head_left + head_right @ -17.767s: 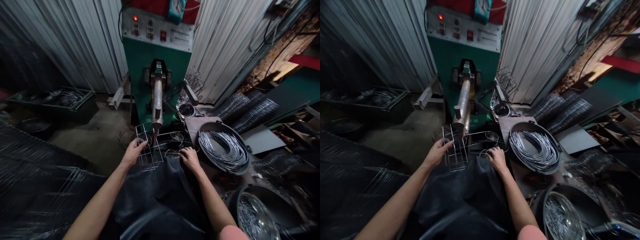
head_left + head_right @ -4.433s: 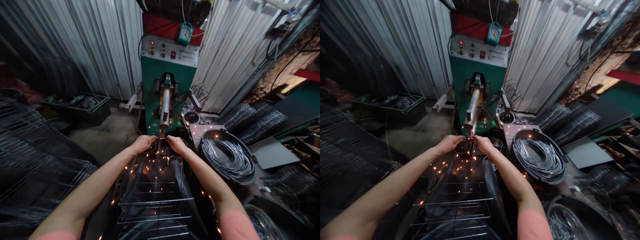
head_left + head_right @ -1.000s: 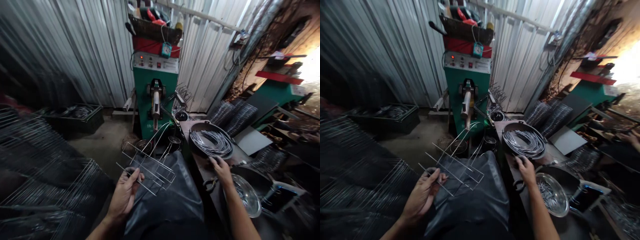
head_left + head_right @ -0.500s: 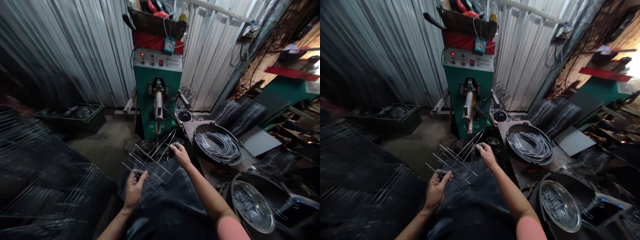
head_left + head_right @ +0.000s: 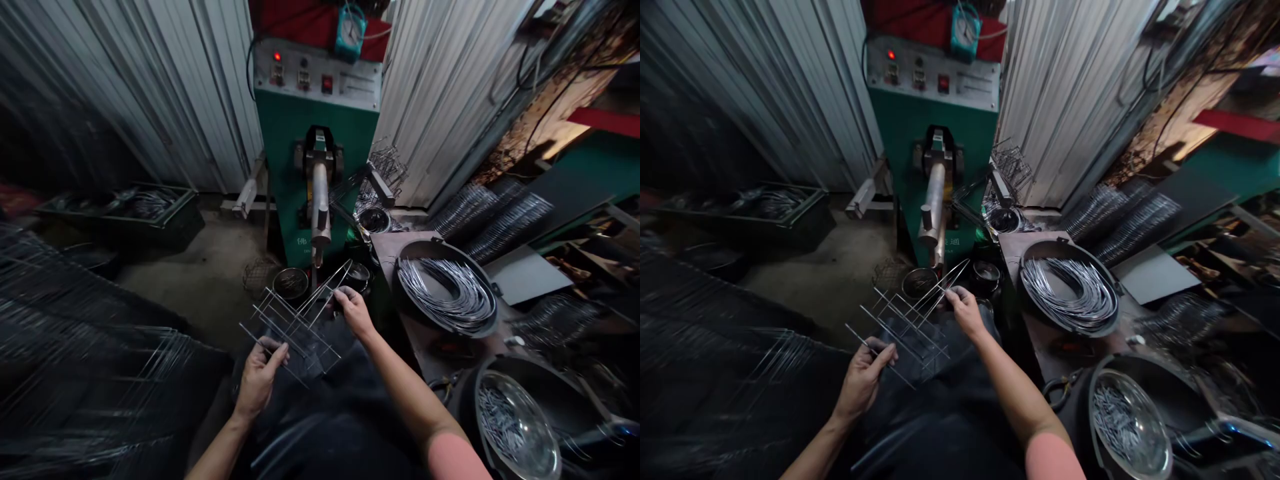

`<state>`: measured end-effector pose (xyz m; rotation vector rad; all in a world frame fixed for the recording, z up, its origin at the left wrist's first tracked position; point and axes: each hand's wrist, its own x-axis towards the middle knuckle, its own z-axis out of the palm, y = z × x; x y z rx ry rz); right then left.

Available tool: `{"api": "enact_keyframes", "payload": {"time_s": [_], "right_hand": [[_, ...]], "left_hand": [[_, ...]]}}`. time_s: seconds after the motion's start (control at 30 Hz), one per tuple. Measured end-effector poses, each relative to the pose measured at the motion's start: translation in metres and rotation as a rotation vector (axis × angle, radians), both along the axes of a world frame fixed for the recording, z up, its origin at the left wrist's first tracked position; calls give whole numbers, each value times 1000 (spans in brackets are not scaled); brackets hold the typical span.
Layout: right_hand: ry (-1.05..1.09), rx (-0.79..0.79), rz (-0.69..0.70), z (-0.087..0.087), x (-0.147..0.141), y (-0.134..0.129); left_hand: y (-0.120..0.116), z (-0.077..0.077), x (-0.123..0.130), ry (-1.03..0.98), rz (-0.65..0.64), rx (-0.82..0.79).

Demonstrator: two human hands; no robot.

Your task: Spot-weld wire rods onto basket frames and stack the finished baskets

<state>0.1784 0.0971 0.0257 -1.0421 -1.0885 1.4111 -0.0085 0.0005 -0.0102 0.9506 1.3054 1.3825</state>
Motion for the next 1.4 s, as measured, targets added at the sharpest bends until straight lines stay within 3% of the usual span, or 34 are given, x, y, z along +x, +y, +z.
{"api": "enact_keyframes", "payload": {"time_s": [0.53, 0.87, 1.07, 1.4], "right_hand": [[111, -28, -16, -12, -12, 34], [176, -80, 19, -12, -17, 46], [197, -125, 19, -15, -16, 56], [202, -158, -2, -5, -19, 57]], "left_hand": [[28, 6, -8, -103, -18, -87], [31, 5, -10, -121, -2, -103], [39, 14, -5, -134, 16, -114], [39, 32, -4, -176, 41, -165]]}}
